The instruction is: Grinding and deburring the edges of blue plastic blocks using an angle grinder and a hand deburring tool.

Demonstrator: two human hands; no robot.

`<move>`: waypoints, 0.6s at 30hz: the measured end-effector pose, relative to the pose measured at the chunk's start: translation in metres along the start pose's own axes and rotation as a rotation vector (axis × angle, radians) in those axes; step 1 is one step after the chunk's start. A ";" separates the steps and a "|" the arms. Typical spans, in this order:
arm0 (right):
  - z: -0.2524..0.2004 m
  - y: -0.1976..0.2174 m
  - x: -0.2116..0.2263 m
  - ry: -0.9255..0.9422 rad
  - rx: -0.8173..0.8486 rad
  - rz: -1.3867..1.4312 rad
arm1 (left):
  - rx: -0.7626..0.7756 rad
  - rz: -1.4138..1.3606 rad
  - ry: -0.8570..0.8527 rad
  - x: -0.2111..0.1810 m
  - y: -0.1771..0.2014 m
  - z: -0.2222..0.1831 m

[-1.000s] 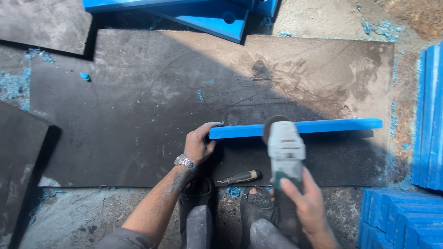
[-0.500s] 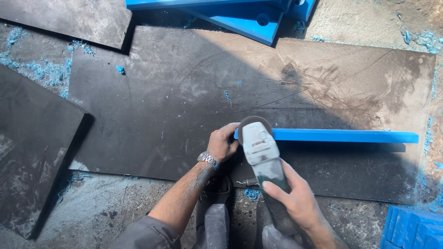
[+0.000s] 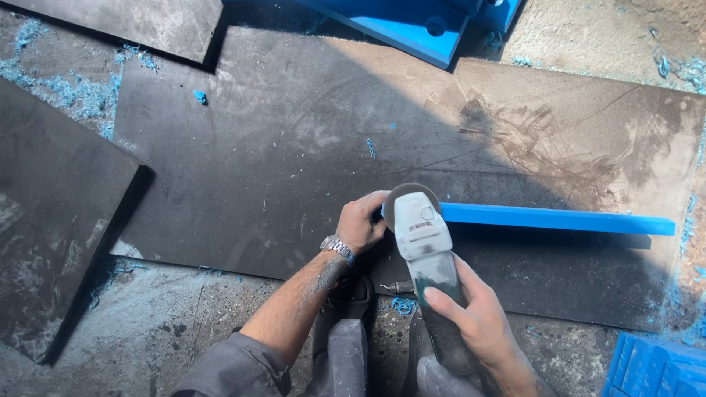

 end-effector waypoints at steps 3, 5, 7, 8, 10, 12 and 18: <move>-0.006 0.003 0.001 0.056 0.008 -0.018 | -0.020 0.001 -0.053 -0.002 -0.001 0.001; -0.011 0.013 -0.003 0.021 -0.051 0.012 | -0.005 0.008 -0.011 -0.013 0.006 0.004; -0.023 0.027 -0.007 0.007 -0.107 0.055 | -0.002 0.005 -0.009 -0.016 0.006 0.003; -0.029 0.033 -0.009 -0.005 -0.160 0.100 | -0.002 0.006 -0.007 -0.018 0.008 0.002; -0.036 0.041 -0.008 -0.001 -0.193 0.119 | -0.004 0.017 0.005 -0.018 0.009 0.002; -0.040 0.045 -0.004 0.004 -0.230 0.141 | -0.003 0.027 0.014 -0.018 0.009 0.003; -0.023 0.013 0.021 -0.043 0.032 0.138 | 0.012 0.041 0.015 -0.011 0.005 0.003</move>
Point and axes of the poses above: each hand's wrist, its own z-axis towards the middle knuckle, its own y-axis out of the back of the hand, x = y × z, the point moved 1 cm from there along z, towards the middle knuckle, and after that the axes turned 6 degrees about x, right-handed, at the moved point
